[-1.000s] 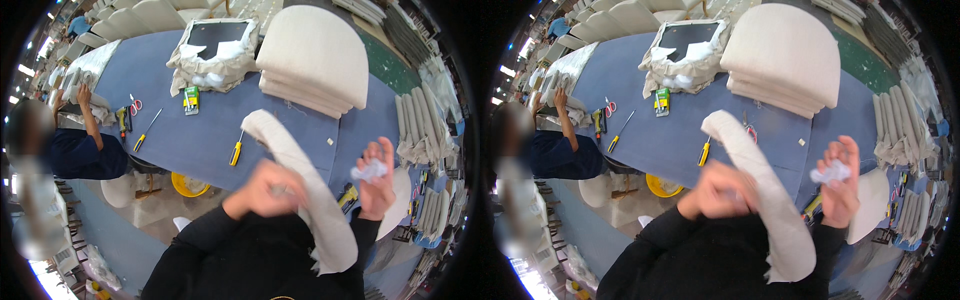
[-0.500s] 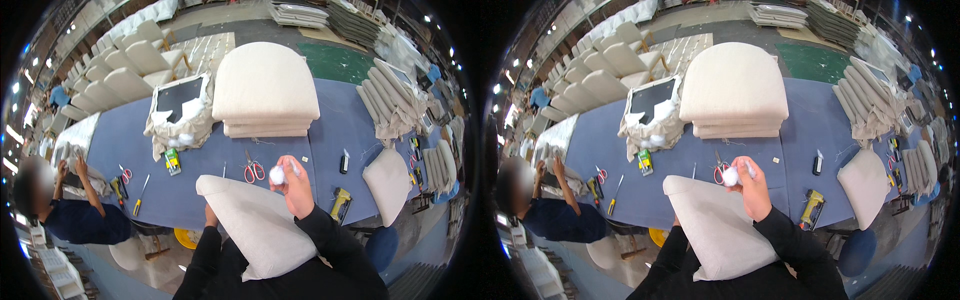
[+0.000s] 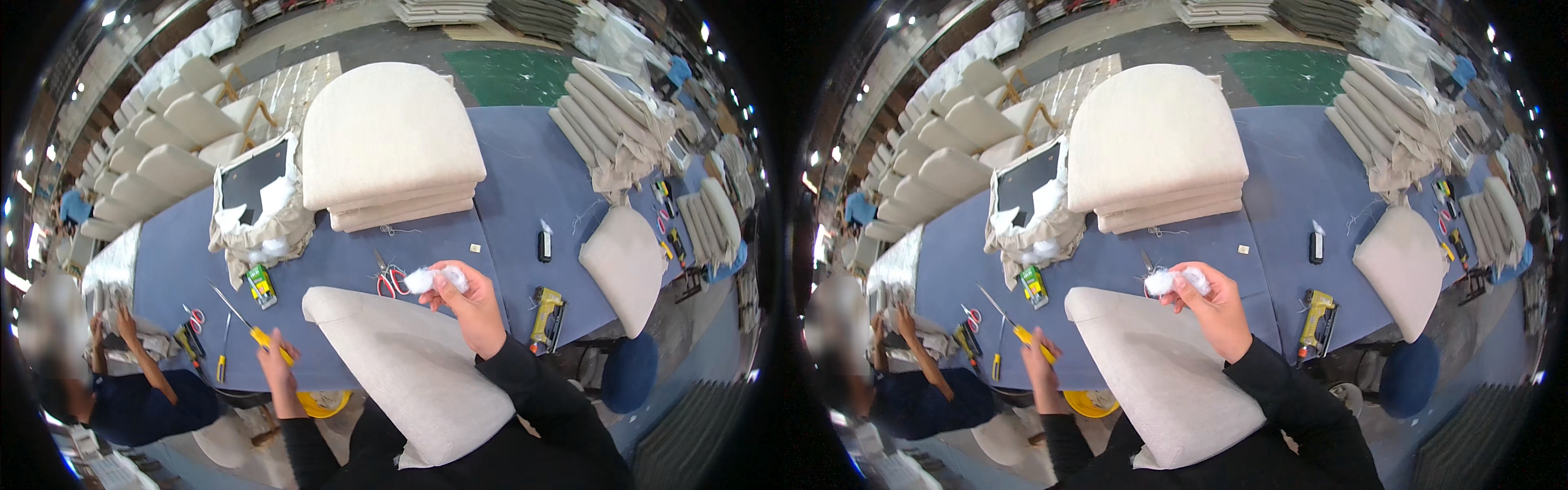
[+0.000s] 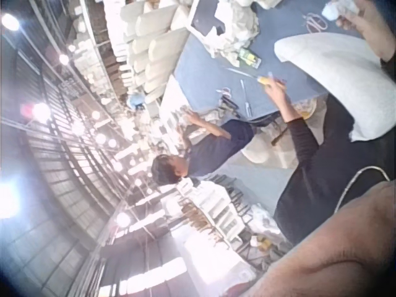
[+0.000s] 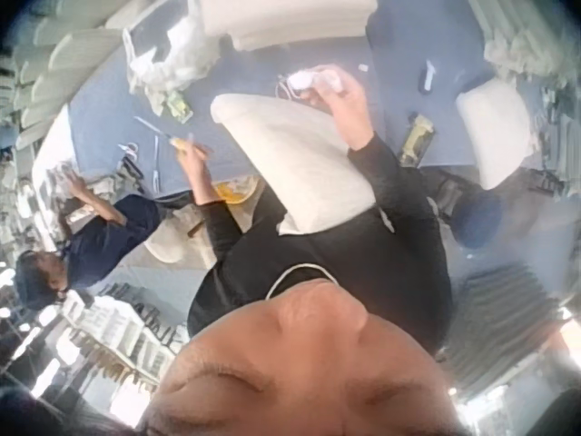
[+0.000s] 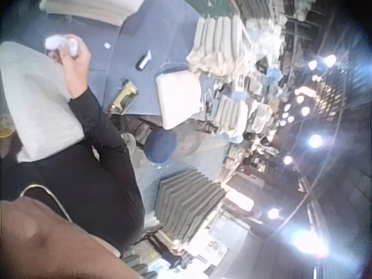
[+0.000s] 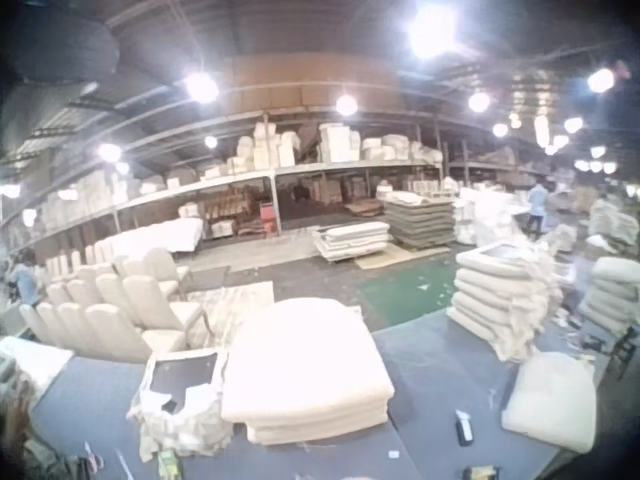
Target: The person uses a yellow-handled screwdriver to push white stuffing material into the opening of a beige fabric cushion cover. The person repeatedly inserts the tool into the cover to distribute the filling and smooths the fabric with their hands.
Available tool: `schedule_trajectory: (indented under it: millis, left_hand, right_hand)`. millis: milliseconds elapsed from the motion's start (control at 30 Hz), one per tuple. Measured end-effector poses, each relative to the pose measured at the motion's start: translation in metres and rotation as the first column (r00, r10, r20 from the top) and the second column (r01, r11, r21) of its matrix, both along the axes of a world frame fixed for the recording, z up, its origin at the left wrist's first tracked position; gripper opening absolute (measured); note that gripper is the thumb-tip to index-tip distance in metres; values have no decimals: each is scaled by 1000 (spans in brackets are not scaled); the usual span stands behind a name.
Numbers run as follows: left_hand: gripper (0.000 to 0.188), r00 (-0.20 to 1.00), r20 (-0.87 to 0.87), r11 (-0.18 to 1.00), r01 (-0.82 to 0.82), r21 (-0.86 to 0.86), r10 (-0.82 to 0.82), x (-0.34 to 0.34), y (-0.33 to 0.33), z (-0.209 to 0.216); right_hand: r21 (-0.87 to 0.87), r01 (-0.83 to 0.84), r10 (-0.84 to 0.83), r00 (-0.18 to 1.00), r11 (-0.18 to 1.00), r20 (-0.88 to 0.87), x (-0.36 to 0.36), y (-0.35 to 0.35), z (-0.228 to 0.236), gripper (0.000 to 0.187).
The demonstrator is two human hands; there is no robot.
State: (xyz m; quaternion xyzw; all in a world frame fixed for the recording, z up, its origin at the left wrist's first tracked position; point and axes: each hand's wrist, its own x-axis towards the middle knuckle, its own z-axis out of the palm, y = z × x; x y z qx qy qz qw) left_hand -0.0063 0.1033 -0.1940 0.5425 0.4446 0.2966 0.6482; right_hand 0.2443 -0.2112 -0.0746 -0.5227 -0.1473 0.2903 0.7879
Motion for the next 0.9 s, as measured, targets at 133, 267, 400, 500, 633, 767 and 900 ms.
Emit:
schedule_trajectory:
  millis: [133,267,400,500,633,767,900]
  left_hand:
    - [13,952,-79,922,308,237,-297,73,-50,132]
    - [27,771,-115,707,624,334,-626,137,-110,182]
    - [32,713,-45,656,667,353,-700,168,-136,165]
    - [31,756,-39,712,632,306,-654,168,-137,158]
    - [27,749,-24,718,644,263,-663,172,-131,150]
    - [25,715,-90,679,690,250,-694,176,-131,161]
    - [23,696,-71,660,704,262,-715,174,-125,154]
  right_hand:
    - [-23,62,-57,982,998,179,-4,8,-5,25]
    - [-84,40,-18,971,996,239,-2,10,-9,23]
    - [-46,47,-39,987,998,158,-1,5,4,23]
    - [-39,102,-95,982,994,161,8,-1,3,23]
    - [-25,114,-110,984,993,142,14,2,6,22]
    - [-19,53,-50,989,998,137,16,7,10,27]
    - [-112,-63,83,981,992,176,18,10,9,25]
